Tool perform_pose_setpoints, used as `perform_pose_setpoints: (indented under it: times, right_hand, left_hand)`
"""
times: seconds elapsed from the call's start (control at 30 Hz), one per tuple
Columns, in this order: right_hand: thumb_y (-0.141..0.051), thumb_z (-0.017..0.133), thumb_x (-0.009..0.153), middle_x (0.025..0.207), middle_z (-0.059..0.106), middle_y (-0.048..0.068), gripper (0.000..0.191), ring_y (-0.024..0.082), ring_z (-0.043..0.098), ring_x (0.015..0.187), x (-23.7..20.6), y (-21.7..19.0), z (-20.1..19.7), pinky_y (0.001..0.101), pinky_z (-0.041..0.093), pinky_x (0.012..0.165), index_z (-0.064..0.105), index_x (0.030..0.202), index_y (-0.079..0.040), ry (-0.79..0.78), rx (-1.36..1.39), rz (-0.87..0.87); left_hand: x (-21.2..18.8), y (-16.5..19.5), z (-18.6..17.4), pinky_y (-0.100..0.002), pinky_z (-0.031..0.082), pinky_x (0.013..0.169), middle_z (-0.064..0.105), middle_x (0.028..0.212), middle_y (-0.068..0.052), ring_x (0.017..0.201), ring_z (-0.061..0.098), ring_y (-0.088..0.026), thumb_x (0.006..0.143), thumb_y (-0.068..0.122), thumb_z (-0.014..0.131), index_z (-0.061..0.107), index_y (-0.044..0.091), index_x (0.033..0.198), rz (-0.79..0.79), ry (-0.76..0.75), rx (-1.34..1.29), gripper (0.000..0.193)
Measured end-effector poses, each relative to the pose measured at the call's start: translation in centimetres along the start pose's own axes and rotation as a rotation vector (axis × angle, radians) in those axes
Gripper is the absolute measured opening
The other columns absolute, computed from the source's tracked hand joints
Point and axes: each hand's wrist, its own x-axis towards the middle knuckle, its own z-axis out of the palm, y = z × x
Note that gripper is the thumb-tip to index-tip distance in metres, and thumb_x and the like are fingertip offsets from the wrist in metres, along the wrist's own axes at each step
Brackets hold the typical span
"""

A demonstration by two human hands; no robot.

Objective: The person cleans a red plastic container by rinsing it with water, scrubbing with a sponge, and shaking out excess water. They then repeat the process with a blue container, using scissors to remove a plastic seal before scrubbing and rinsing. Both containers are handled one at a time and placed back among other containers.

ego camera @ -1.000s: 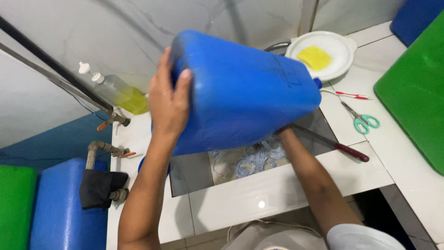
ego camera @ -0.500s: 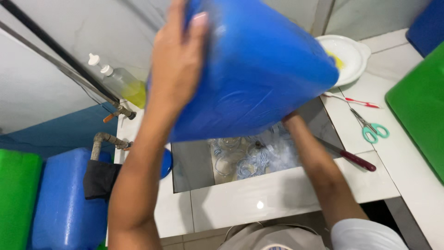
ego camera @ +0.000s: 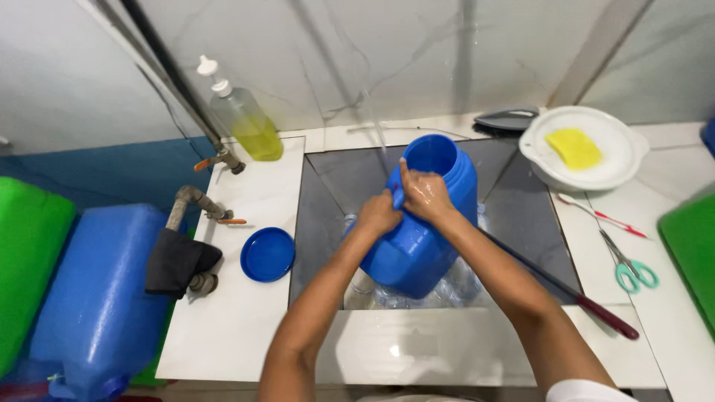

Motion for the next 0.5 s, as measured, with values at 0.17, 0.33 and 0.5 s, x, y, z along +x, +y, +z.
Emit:
perform_pose_setpoints:
  times: [0.17,0.33,0.5]
  right_hand:
    - [-0.039,0.069,0.077,0.097,0.069,0.026,0.092,0.038,0.068,0.081,7.6,0.9,1.5,0.0465,0.054,0.07,0.039,0.148,0.012,-0.51,0.496,0.292]
    - [-0.053,0.058,0.08,0.114,0.063,0.025,0.091,0.038,0.062,0.1,14.1,-4.2,4.4,0.047,0.049,0.084,0.045,0.147,0.008,-0.655,0.471,0.496]
    - [-0.067,0.048,0.083,0.13,0.058,0.024,0.095,0.038,0.055,0.118,15.6,-8.2,6.4,0.0476,0.043,0.098,0.051,0.146,0.004,-0.585,0.228,0.697]
  left_hand:
    - [-0.4,-4.6,5.2,-0.06,0.053,0.083,0.069,0.093,-0.036,0.091,0.068,-0.053,0.082,0.026,0.073,0.057,-0.006,0.113,-0.039,0.213,-0.197,0.047]
    - [-1.0,-5.1,6.9,-0.059,0.054,0.081,0.067,0.093,-0.039,0.091,0.067,-0.055,0.084,0.025,0.073,0.051,-0.01,0.115,-0.182,0.191,-0.289,0.052]
    - [-2.2,-5.8,6.5,-0.058,0.054,0.081,0.067,0.094,-0.04,0.092,0.067,-0.055,0.082,0.02,0.072,0.052,-0.011,0.116,-0.173,0.215,-0.331,0.051]
